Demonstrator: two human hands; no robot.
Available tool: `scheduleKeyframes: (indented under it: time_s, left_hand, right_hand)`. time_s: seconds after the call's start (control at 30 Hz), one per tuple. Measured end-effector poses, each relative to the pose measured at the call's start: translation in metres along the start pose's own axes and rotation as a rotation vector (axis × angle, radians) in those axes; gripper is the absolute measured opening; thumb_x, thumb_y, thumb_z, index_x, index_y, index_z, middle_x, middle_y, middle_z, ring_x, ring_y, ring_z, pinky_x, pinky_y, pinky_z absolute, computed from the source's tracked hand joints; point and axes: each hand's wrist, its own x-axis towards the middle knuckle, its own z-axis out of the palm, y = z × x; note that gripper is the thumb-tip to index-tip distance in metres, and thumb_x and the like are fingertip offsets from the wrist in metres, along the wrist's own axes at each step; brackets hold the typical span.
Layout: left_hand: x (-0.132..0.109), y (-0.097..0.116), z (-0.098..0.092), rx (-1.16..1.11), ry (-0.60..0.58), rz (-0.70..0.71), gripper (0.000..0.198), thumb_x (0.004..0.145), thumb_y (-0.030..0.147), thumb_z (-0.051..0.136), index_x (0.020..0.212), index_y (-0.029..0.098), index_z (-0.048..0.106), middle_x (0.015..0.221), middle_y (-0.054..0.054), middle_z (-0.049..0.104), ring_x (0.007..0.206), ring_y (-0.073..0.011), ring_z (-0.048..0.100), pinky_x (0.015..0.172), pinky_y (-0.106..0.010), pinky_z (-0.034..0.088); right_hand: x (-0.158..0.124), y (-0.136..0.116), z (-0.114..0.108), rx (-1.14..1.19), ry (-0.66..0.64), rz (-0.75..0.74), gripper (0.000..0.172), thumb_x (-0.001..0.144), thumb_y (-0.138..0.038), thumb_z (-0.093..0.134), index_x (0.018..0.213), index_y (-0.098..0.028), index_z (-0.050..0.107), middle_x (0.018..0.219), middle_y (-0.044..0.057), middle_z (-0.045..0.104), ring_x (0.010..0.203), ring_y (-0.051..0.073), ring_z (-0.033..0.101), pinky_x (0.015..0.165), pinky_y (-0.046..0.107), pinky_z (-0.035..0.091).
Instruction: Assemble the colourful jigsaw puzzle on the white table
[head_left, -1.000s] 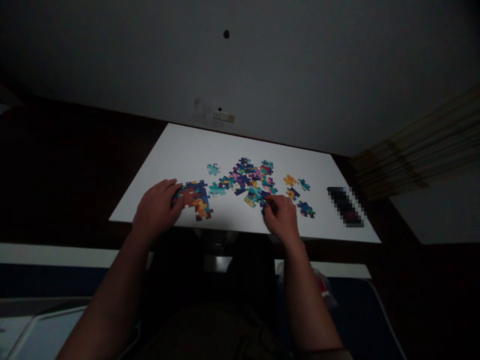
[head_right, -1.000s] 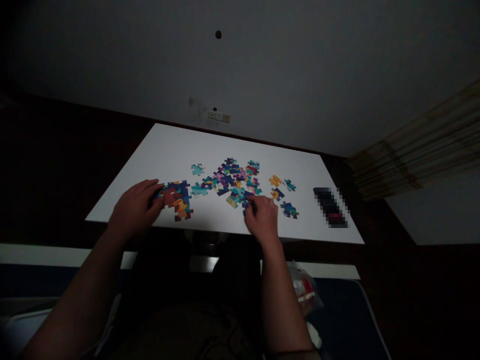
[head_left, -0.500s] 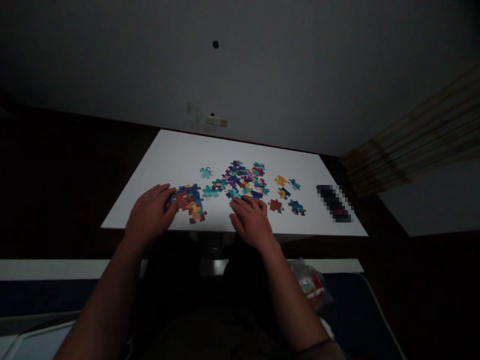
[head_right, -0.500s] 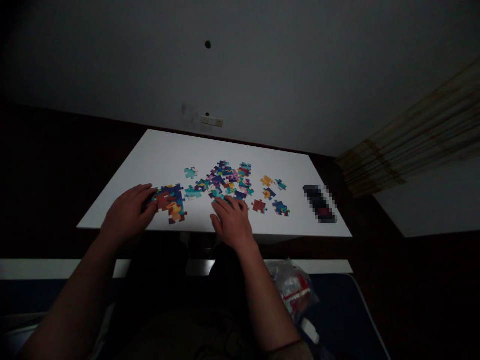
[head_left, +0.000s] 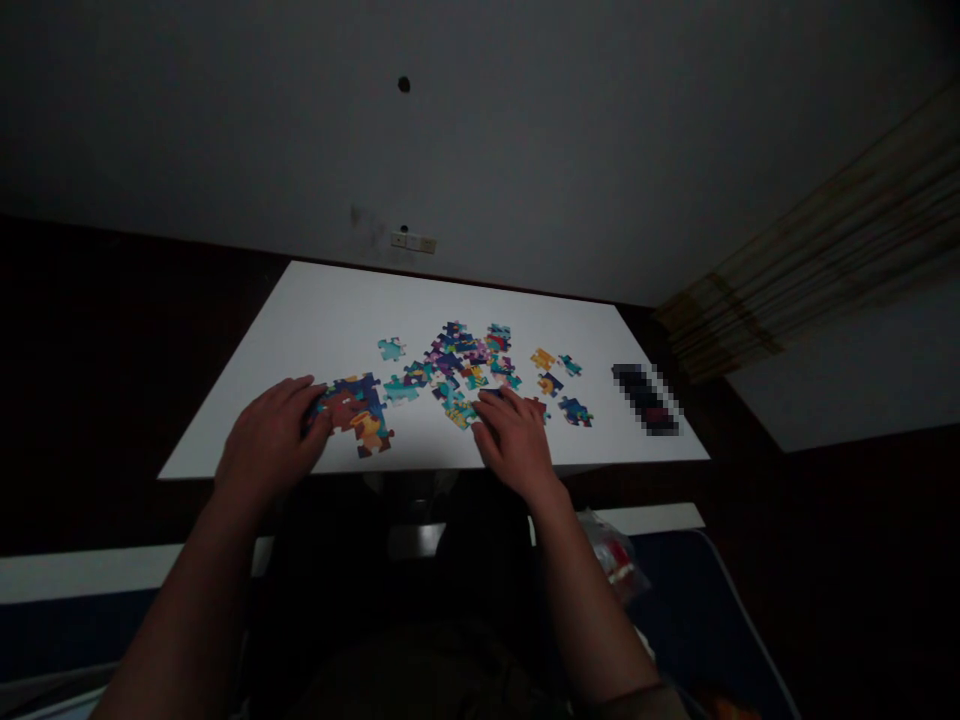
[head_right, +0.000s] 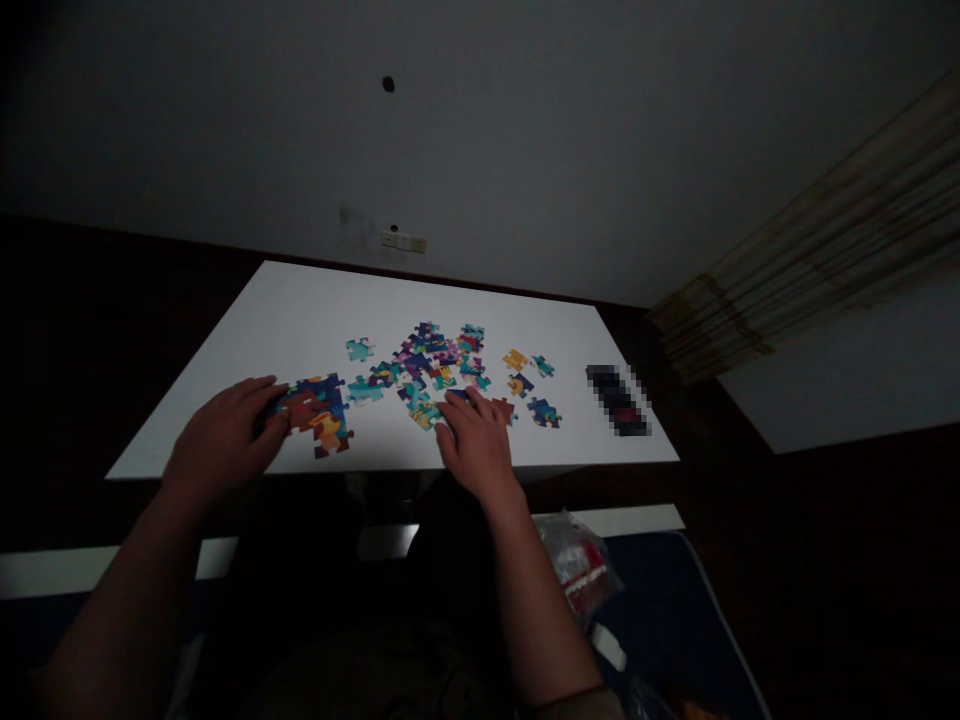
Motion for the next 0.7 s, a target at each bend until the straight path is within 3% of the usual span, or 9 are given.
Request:
scheduleKeyframes:
  time_s: [0.17,0.3,0.5,0.63,0.7]
  left_hand:
    - [0.001,-0.001,-0.001,0.005,-0.004,0.009,0.065,0.121,0.053,0.05,0.163,0.019,0.085,0.182,-0.024,0.078,0.173,-0.0506,0.072,0.147,-0.074,0.058]
    - [0.0,0.004,-0.005,0.019,-0.023,-0.009,0.065,0.119,0.053,0.05,0.163,0.021,0.086,0.18,-0.021,0.08,0.172,-0.0481,0.072,0.147,-0.072,0.058]
    - [-0.001,0.006,-0.005,0.016,-0.016,-0.009,0.068,0.12,0.055,0.048,0.163,0.018,0.085,0.182,-0.025,0.078,0.171,-0.0495,0.072,0.146,-0.072,0.059]
    - [-0.001,0.004,-0.003,0.007,0.005,-0.007,0.06,0.12,0.053,0.052,0.161,0.025,0.086,0.179,-0.021,0.081,0.171,-0.0483,0.073,0.146,-0.072,0.059]
    - [-0.001,0.004,-0.003,0.008,0.001,-0.01,0.059,0.12,0.052,0.053,0.162,0.026,0.086,0.178,-0.02,0.082,0.172,-0.047,0.072,0.147,-0.07,0.058]
  right_hand:
    - [0.037,-0.003,-0.008,-0.043,0.071,0.149,0.071,0.132,-0.054,0.051,0.192,-0.019,0.067,0.211,0.017,0.047,0.2,0.044,0.037,0.162,0.065,0.034]
    - [0.051,-0.017,-0.005,-0.038,-0.009,0.135,0.069,0.134,-0.051,0.054,0.195,-0.021,0.061,0.212,0.021,0.044,0.198,0.045,0.041,0.158,0.069,0.036]
    - [0.029,-0.039,-0.005,0.015,-0.105,0.008,0.063,0.134,-0.053,0.056,0.188,-0.023,0.07,0.208,0.015,0.054,0.196,0.042,0.044,0.157,0.061,0.037]
    - [0.04,-0.037,-0.01,0.031,-0.035,-0.008,0.06,0.133,-0.049,0.059,0.181,-0.017,0.075,0.206,0.019,0.056,0.19,0.038,0.054,0.156,0.058,0.043]
    - [0.057,-0.035,-0.009,0.016,0.027,0.025,0.059,0.132,-0.049,0.06,0.182,-0.022,0.075,0.208,0.018,0.053,0.19,0.038,0.053,0.154,0.061,0.046]
